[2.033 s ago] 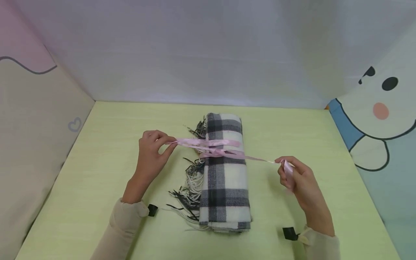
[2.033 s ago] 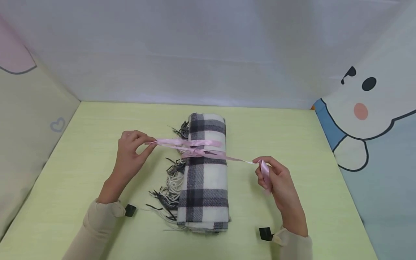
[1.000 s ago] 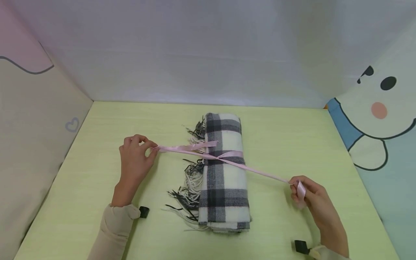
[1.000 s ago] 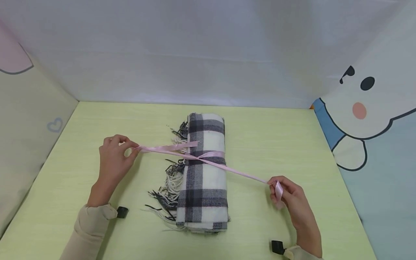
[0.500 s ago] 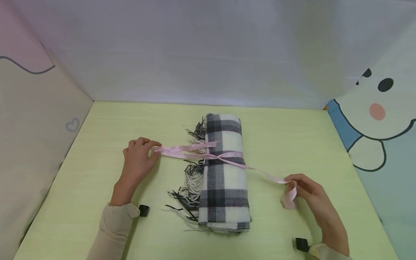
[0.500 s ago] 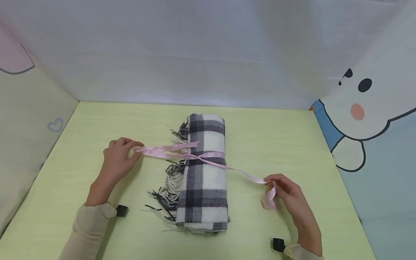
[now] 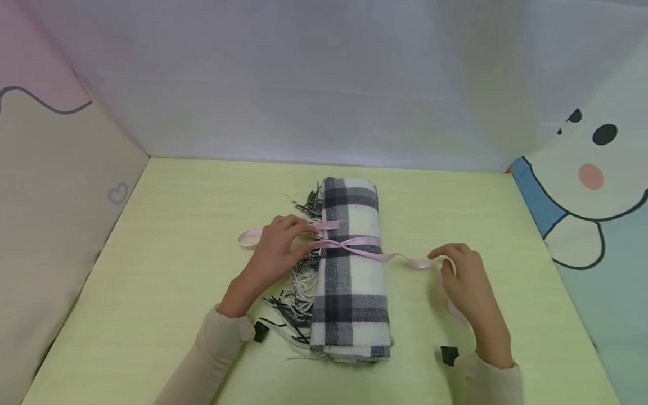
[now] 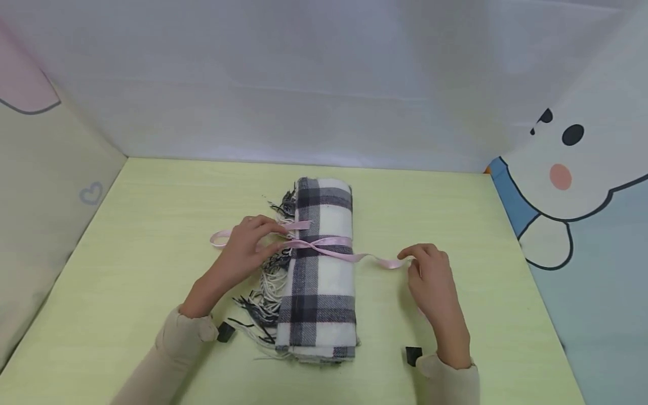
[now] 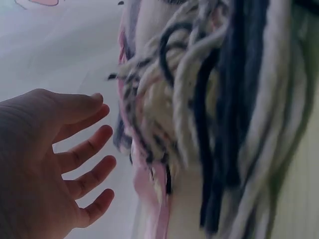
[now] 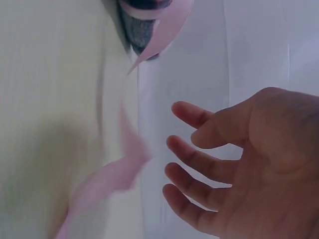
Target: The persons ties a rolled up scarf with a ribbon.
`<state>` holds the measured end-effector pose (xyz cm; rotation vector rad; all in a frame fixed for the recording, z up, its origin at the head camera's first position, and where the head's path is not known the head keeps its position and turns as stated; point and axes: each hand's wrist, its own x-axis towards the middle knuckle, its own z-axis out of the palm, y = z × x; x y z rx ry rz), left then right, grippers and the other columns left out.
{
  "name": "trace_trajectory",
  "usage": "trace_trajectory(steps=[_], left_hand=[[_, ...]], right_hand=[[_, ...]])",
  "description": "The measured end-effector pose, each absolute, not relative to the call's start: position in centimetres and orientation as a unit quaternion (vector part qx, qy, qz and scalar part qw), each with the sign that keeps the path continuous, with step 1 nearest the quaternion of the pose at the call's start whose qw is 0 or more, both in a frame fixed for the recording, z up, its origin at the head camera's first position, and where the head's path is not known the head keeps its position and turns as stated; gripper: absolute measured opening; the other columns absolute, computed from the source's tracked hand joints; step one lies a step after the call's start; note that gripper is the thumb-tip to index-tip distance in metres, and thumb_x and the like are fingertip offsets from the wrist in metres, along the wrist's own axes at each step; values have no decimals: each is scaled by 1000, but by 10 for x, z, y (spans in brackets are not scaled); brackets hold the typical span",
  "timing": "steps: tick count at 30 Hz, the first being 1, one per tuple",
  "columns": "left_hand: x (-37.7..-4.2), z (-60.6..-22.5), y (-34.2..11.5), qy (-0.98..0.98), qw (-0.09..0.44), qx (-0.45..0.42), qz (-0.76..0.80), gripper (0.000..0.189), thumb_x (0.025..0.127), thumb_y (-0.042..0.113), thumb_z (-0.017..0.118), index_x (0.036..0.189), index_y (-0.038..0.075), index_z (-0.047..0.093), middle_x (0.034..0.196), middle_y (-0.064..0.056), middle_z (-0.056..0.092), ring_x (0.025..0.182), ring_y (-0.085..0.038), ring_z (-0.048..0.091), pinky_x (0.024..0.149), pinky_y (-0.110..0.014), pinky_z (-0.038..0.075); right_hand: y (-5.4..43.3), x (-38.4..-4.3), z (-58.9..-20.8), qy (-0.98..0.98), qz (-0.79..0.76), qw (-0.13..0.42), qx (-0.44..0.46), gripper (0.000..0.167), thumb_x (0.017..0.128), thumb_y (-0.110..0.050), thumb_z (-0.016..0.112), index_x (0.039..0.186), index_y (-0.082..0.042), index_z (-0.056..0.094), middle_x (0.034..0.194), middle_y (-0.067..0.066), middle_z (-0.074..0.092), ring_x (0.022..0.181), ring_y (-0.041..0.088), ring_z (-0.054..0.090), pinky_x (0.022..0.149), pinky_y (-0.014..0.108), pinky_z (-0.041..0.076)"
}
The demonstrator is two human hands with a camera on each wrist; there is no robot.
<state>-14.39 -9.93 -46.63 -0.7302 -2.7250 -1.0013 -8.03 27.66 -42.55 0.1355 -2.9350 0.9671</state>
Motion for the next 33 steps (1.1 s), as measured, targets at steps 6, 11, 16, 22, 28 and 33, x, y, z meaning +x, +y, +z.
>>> trace_trajectory(steps=[6, 11, 16, 22, 28, 33], left_hand=[[-141, -469, -71, -907, 34, -273, -319, 21, 99, 30, 73, 118, 20, 71, 128, -3, 68, 115, -29, 58, 88, -50, 45], [-143, -472, -62, -898, 43, -273, -343, 12, 99, 27, 73, 109, 21, 69, 128, 0, 68, 112, -25, 59, 90, -48, 45], [-147, -475, -56, -882, 67, -296, -360, 7, 100, 26, 72, 104, 21, 69, 112, 3, 73, 98, -18, 65, 88, -44, 47], [-144, -475, -52, -894, 44, -283, -343, 12, 98, 30, 74, 106, 23, 68, 108, 7, 74, 96, -16, 64, 92, -48, 42], [-141, -473, -48, -905, 57, -275, -318, 13, 99, 31, 73, 107, 22, 70, 105, 4, 75, 94, -19, 64, 87, -48, 42], [-141, -476, -47, -899, 57, -252, -354, 6, 99, 25, 72, 103, 21, 72, 102, 4, 75, 90, -17, 63, 86, -46, 41]], right_hand=[[224, -99, -434, -917, 340, 115, 174, 20, 100, 9, 56, 101, -3, 71, 114, 16, 71, 111, 38, 59, 97, 52, 42], [186, -111, -441, -886, 354, 150, 258, 17, 98, 5, 63, 108, -6, 73, 113, 10, 74, 108, 31, 63, 97, 47, 45], [161, -122, -439, -902, 302, 117, 285, 19, 99, -6, 69, 117, -10, 74, 120, 8, 75, 112, 33, 63, 97, 53, 48], [151, -123, -433, -941, 200, 88, 260, 12, 97, -16, 75, 109, -15, 74, 105, 3, 73, 106, 31, 61, 83, 52, 49], [146, -122, -433, -952, 151, 88, 251, 7, 96, -21, 77, 98, -17, 72, 100, 2, 65, 100, 29, 57, 80, 48, 45], [146, -123, -437, -946, 183, 109, 244, 5, 95, -15, 75, 98, -17, 72, 100, 3, 66, 92, 30, 57, 75, 48, 44]])
